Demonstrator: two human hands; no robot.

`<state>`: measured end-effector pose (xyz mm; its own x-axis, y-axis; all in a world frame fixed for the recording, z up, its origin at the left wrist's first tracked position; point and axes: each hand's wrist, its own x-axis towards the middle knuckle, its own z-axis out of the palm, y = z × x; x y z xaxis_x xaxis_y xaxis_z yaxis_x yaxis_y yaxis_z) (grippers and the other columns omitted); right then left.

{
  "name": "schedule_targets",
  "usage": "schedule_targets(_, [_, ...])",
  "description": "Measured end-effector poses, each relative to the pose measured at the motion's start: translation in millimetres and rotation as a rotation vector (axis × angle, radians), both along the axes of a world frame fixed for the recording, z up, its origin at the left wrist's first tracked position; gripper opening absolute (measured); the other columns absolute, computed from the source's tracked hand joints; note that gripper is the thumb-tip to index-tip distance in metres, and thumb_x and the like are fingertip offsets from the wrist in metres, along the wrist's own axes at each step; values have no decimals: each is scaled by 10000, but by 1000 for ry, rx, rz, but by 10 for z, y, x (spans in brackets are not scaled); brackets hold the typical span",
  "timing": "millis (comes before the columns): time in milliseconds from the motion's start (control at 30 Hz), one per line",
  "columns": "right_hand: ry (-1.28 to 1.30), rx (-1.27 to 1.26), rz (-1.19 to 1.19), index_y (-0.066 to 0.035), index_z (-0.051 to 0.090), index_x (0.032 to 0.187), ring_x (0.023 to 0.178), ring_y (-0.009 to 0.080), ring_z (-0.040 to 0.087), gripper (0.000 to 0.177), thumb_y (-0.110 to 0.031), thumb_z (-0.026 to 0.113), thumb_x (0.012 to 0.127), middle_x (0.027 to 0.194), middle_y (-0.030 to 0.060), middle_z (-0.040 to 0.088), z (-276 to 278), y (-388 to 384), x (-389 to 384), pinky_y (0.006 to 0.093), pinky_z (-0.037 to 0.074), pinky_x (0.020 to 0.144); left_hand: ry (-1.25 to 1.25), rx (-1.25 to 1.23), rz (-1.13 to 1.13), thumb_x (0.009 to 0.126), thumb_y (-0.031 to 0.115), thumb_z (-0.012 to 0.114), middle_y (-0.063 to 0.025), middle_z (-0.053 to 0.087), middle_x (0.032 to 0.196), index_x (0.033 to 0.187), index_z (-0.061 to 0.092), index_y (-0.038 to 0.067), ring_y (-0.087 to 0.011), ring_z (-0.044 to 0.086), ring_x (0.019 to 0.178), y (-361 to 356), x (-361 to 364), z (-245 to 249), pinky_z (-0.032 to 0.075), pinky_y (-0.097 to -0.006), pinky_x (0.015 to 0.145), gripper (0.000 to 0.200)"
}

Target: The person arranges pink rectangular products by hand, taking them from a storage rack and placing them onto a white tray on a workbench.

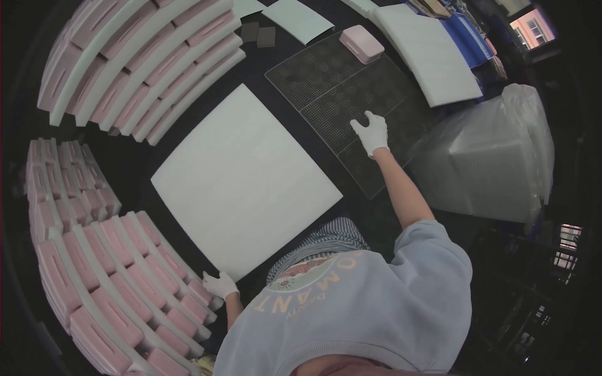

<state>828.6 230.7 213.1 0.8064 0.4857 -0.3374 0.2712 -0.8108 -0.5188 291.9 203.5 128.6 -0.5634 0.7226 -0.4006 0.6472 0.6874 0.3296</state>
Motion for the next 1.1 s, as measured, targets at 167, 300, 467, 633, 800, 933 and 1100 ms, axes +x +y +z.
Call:
schedule_targets(167, [-89, 276, -178, -33, 405, 1379, 1307, 309, 372, 746, -498, 556, 815, 1417, 177, 382, 445, 834, 1612, 411, 317, 1082, -323, 142, -93, 841, 160, 488, -203, 431, 1348, 1405, 330, 28, -295, 419, 1243, 642, 1458, 330, 351, -418, 1027, 600])
schedule_targets(300, [-117, 142, -150, -64, 364, 1410, 1323, 321, 349, 782, -553, 471, 808, 1437, 142, 380, 204, 1314, 2696, 435, 311, 1073, -792, -51, -452, 901, 263, 455, -167, 448, 1362, 1428, 294, 40, -227, 450, 1243, 1396, 3637, 590, 350, -357, 1050, 594])
schedule_targets(467, [-6, 32, -54, -77, 364, 1412, 1342, 302, 329, 776, -577, 455, 826, 1450, 138, 367, -219, 1565, 3515, 382, 262, 1108, -1151, -75, -877, 928, 341, 489, -227, 293, 1449, 1452, 182, 7, -307, 334, 1334, 2126, 6135, 380, 291, -408, 1108, 693])
schedule_targets(633, [89, 29, 113, -88, 447, 1352, 1242, 245, 409, 697, -541, 498, 824, 1372, 93, 437, -356, 1668, 3905, 345, 311, 1035, -1240, -161, -634, 856, 281, 492, -180, 350, 1401, 1388, 237, 17, -286, 359, 1276, 2508, 7559, 76, 300, -412, 1057, 646])
schedule_targets(800, [165, 175, 244, -55, 511, 1301, 1146, 210, 504, 647, -495, 543, 828, 1291, 99, 533, -612, 1782, 3952, 305, 394, 963, -1254, -52, -425, 798, 67, 417, -118, 570, 1026, 1122, 516, 33, -215, 537, 916, 2589, 7737, 69, 447, -316, 794, 341])
schedule_targets(933, [174, 364, 162, -57, 510, 1292, 1126, 192, 510, 594, -427, 588, 834, 1284, 85, 536, -374, 1566, 3747, 290, 413, 951, -1364, 35, -401, 767, 43, 430, -149, 540, 1086, 1175, 497, 56, -277, 537, 993, 2440, 7774, 228, 471, -389, 842, 413])
schedule_targets(1100, [121, 595, 35, -82, 399, 1390, 1297, 203, 393, 670, -402, 624, 846, 1420, 79, 412, -55, 1744, 2534, 315, 330, 1078, -1239, 345, -465, 735, 50, 449, -176, 490, 1059, 1195, 476, 60, -320, 492, 968, 2606, 6790, 686, 431, -418, 813, 460])
